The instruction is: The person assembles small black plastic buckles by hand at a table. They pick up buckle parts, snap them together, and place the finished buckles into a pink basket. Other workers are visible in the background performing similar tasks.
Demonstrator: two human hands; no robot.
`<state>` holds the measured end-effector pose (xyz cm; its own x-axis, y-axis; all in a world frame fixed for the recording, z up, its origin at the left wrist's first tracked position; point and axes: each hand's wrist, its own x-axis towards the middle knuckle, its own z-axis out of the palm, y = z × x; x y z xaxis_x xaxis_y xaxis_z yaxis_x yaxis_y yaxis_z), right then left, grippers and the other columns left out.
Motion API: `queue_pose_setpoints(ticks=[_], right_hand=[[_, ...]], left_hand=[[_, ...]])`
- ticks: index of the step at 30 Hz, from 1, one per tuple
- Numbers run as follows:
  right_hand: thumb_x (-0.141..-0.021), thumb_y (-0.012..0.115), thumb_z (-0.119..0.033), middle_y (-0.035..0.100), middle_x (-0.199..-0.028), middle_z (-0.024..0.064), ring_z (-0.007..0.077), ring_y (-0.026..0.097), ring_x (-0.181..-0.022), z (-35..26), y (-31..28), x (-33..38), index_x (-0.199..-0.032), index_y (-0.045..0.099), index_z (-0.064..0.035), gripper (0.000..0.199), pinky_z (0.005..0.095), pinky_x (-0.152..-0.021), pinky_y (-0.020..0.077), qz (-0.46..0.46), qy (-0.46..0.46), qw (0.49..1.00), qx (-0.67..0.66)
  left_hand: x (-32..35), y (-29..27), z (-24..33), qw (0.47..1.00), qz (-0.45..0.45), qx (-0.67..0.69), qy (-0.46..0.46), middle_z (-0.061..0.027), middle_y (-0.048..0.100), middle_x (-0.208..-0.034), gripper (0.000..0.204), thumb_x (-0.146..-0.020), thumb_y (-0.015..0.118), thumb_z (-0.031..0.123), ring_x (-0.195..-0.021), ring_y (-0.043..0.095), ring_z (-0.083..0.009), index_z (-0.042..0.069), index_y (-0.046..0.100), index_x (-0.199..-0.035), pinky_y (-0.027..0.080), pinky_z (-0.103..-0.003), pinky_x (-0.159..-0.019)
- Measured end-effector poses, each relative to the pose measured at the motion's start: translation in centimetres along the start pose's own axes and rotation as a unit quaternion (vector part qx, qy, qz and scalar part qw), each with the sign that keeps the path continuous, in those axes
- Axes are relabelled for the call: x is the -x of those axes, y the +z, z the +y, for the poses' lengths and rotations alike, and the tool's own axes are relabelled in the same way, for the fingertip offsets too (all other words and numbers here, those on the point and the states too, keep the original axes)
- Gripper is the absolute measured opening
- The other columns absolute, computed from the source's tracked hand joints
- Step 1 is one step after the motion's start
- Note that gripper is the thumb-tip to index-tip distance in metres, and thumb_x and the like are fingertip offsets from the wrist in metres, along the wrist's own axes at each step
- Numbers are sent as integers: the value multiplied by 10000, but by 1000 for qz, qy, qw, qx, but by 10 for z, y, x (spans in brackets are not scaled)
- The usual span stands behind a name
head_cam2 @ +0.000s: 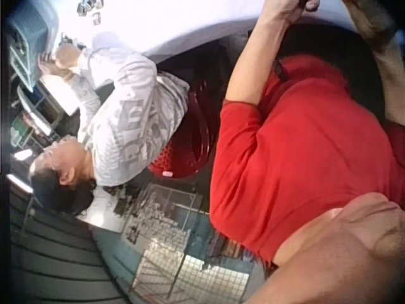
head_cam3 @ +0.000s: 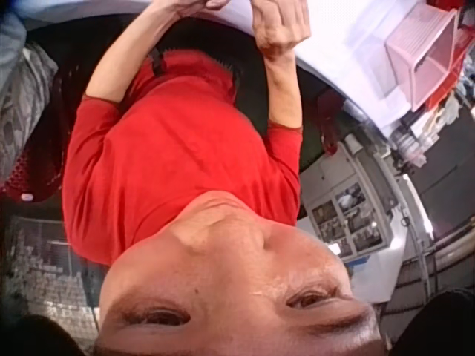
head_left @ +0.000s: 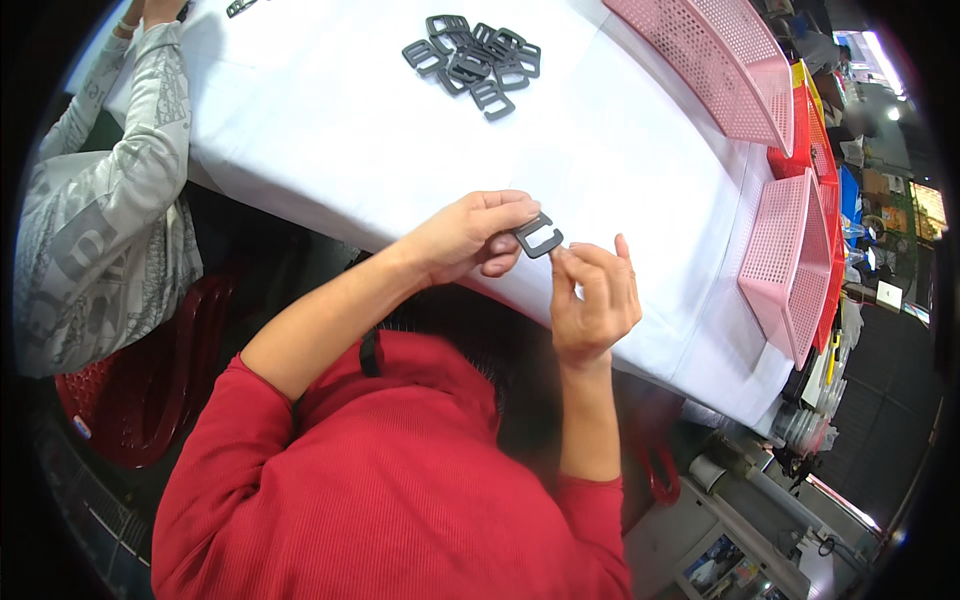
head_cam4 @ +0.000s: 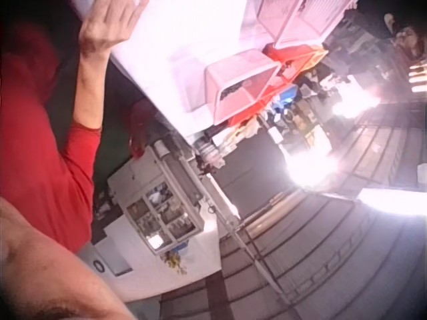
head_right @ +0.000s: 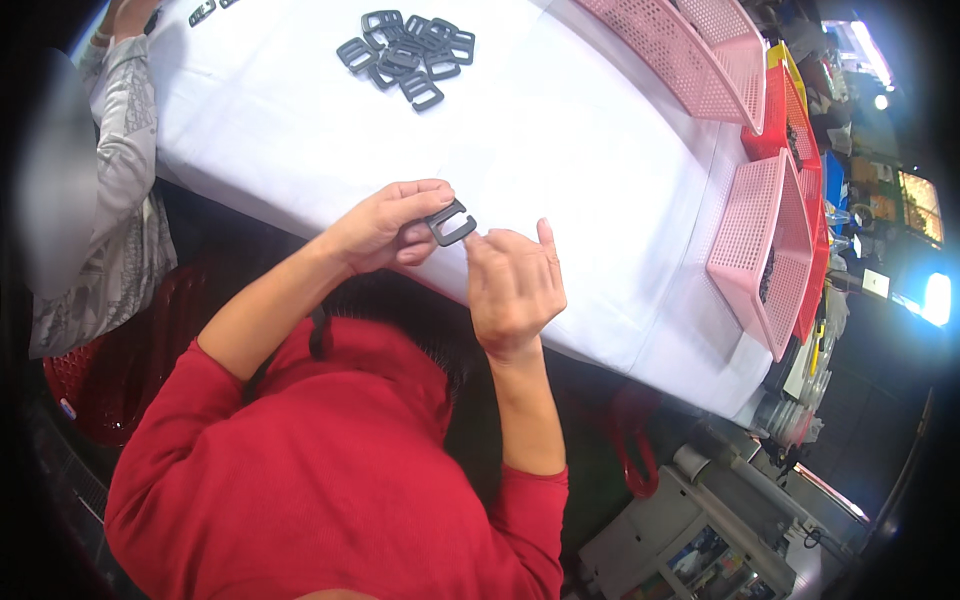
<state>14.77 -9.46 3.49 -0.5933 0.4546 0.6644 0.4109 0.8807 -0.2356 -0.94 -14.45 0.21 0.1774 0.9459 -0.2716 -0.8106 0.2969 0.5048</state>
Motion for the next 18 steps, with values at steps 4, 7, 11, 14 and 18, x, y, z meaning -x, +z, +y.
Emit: queue_pose_setpoints(ticks=[4, 7, 11, 14, 18], right_hand=[[-852, 610, -84, 606, -878, 34, 129, 588, -735, -9, -1, -4, -995, 641, -9, 164, 307, -762, 475, -12, 458, 813, -359], [-892, 580, -166, 592, -933, 32, 100, 547, -771, -13, 3, -3, -1033, 637, 4, 228, 260, -758, 435, -47, 488, 724, -485], [-852, 604, -91, 598, -807, 17, 79, 518, -746, -10, 10, 4, -904, 652, 29, 140, 224, -713, 414, -45, 532, 689, -489], [-780, 633, -9, 620, -732, 51, 99, 550, -685, -21, 4, -9, -800, 644, 46, 59, 220, -652, 433, 6, 583, 672, -457], [-782, 643, 3, 631, -718, 89, 108, 567, -645, -11, 6, 7, -783, 609, 42, 52, 202, -604, 443, 66, 603, 633, -481]], left_hand=[[1, 2, -22, 988, 13, -74, 137, 22, 429, -587, 218, -953, 452, 249, -508, 472, -80, 69, 490, -836, 365, -205, -477], [7, 9, -21, 973, 46, -165, 153, 11, 467, -615, 212, -956, 443, 224, -527, 480, -62, 60, 489, -830, 372, -192, -488], [13, 14, -25, 935, 106, -291, 173, -10, 505, -607, 160, -934, 450, 157, -535, 487, -70, 40, 503, -839, 411, -219, -496], [19, 14, -24, 918, 110, -323, 200, -28, 524, -602, 147, -922, 469, 157, -532, 512, -96, 40, 515, -847, 423, -246, -497], [10, 15, -30, 929, 77, -319, 171, -7, 545, -624, 165, -953, 431, 175, -576, 531, -62, 46, 512, -886, 416, -202, -549]])
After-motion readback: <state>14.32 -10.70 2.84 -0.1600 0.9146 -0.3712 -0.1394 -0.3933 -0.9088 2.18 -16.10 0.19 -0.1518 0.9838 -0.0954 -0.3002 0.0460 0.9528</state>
